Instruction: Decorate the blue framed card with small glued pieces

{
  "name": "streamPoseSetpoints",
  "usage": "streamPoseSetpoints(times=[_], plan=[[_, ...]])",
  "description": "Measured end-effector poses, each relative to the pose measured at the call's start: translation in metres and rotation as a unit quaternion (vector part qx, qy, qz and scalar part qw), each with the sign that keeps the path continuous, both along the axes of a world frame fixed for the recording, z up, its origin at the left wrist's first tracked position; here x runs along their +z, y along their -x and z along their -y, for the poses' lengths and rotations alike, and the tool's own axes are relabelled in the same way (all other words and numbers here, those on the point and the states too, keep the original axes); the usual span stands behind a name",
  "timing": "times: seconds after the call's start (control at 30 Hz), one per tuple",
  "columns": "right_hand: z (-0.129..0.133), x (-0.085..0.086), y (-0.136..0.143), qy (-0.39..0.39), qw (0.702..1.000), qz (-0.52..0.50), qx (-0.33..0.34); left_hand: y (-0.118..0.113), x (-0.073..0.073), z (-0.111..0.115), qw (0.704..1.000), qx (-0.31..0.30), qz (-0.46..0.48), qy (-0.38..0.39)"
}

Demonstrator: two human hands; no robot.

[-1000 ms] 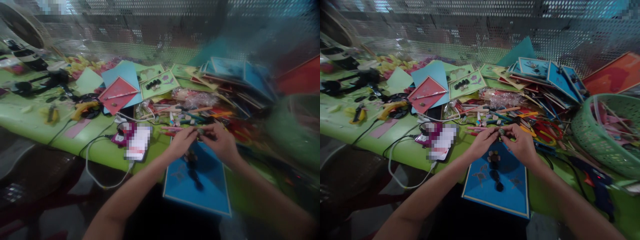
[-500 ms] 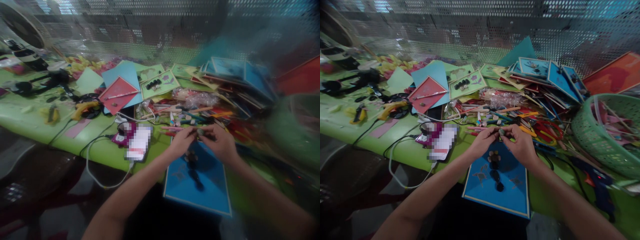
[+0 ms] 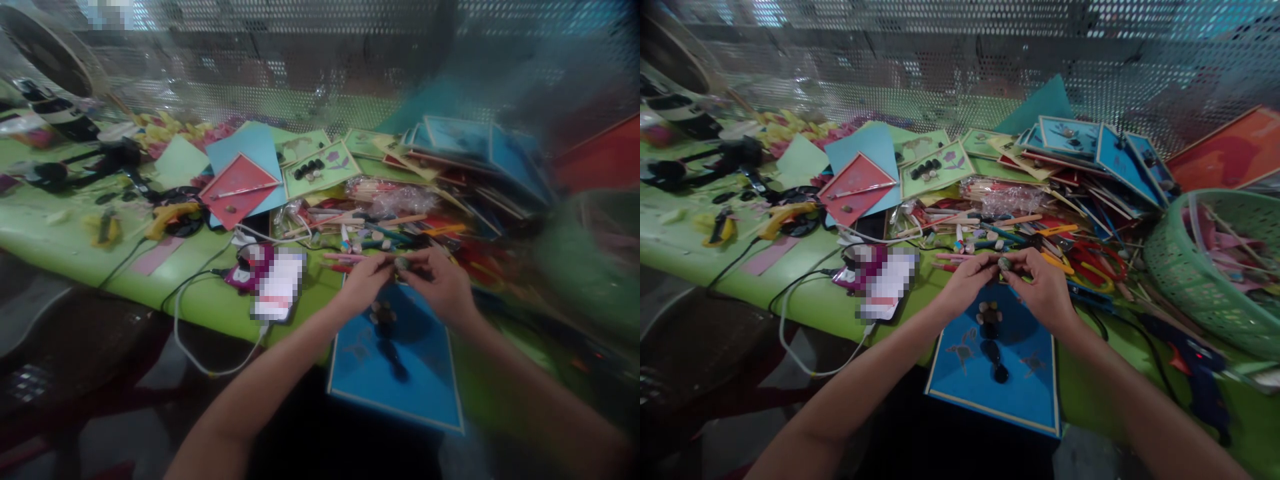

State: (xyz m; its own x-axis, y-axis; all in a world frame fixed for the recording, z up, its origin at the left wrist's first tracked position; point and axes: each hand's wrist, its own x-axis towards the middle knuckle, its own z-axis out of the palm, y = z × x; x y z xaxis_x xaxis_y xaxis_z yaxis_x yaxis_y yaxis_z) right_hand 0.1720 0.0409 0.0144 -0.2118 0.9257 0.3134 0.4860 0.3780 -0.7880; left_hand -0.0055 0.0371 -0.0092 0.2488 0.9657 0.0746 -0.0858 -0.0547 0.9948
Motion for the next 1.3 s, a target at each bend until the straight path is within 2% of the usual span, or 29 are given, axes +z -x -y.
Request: streamPoseSetpoints(times=[0.23, 0.33, 0.57, 0.77, 1.0, 1.3], plan=[[0.0000, 0.0004, -0.0011, -0.003, 1.000, 0.007, -0.002, -0.0011, -0.0025, -0.0009, 0.999, -0.006, 0.042, 0.018], [-0.0012, -0.0034, -0.0035, -0.023, 0.999, 0.025, 0.007, -0.0016, -0.0011, -0.0004, 0.999, 0.011, 0.032, 0.021], [0.0012, -0.0045, -0.0024, -0.054, 0.997, 0.061, 0.010, -0.0046, -0.0032, -0.0021, 0.994, 0.008, 0.087, 0.062], [0.0026, -0.0003, -0.0002, -0.031, 0.999, 0.018, -0.014, -0.0067, -0.0057, -0.0015, 0.995, 0.009, 0.082, 0.048], [-0.0012, -0.0046, -0.0005, -0.007, 1.000, 0.004, -0.021, -0.0039, -0.0031, -0.0030, 1.000, 0.003, -0.023, -0.012], [0.0022, -0.0027, -0.0006, -0.042, 0.998, 0.052, -0.014, -0.0041, -0.0024, 0.0014, 0.991, 0.032, -0.102, -0.075]])
